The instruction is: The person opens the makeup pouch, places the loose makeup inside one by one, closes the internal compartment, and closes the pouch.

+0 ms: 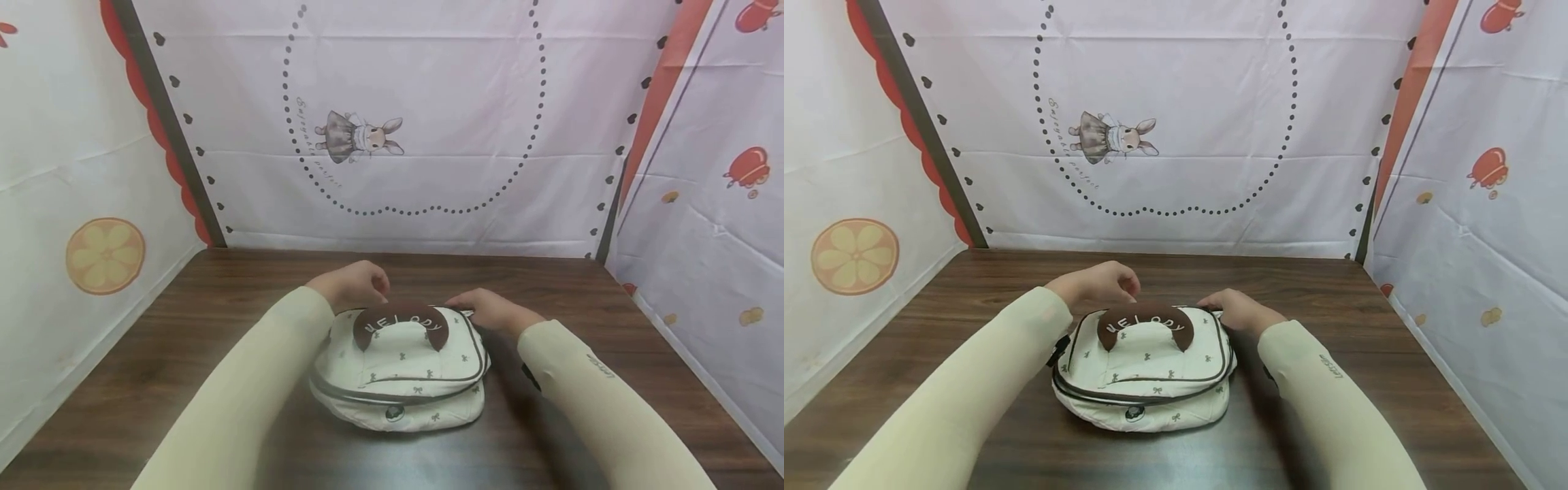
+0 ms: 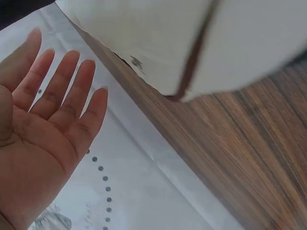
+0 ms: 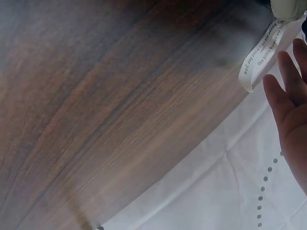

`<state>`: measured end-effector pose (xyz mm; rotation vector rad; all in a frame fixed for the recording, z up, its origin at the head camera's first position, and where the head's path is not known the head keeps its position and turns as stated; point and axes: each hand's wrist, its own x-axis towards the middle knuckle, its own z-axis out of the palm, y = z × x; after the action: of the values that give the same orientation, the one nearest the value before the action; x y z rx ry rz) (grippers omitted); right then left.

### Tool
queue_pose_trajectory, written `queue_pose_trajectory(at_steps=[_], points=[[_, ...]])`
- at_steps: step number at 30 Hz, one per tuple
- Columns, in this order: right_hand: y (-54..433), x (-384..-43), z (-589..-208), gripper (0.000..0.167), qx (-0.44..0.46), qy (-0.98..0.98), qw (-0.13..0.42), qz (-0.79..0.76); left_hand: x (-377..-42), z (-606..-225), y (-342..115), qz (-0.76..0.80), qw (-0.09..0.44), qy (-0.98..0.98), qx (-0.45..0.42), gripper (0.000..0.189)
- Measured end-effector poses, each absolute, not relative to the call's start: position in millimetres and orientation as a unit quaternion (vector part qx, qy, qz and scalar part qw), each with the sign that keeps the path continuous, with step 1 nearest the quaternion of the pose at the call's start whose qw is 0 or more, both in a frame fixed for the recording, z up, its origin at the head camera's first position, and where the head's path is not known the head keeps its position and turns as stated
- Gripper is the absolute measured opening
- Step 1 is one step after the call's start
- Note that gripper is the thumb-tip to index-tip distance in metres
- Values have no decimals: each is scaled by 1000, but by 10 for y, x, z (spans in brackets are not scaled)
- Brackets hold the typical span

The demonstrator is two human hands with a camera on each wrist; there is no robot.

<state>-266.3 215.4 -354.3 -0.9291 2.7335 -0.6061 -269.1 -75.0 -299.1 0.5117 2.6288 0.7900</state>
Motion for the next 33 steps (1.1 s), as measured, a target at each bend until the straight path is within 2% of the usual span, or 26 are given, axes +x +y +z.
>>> queue_pose_trajectory(at_steps=[4, 11, 14, 21, 33], points=[[2132, -2686, -3560, 46, -311, 921, 113, -205, -2738, -3026, -656, 253, 185, 928, 203, 28], [2121, -2701, -3597, 47, -274, 922, 148, -232, -2785, -3091, -493, 212, 205, 925, 238, 39], [2111, -2714, -3607, 44, -271, 925, 147, -223, -2785, -3104, -432, 203, 211, 925, 240, 40], [2079, -2748, -3622, 36, -288, 928, 116, -204, -2766, -3160, -329, 227, 234, 918, 225, 41], [2061, -2792, -3662, 36, -266, 927, 134, -228, -2743, -3200, -244, 247, 216, 917, 227, 26]])
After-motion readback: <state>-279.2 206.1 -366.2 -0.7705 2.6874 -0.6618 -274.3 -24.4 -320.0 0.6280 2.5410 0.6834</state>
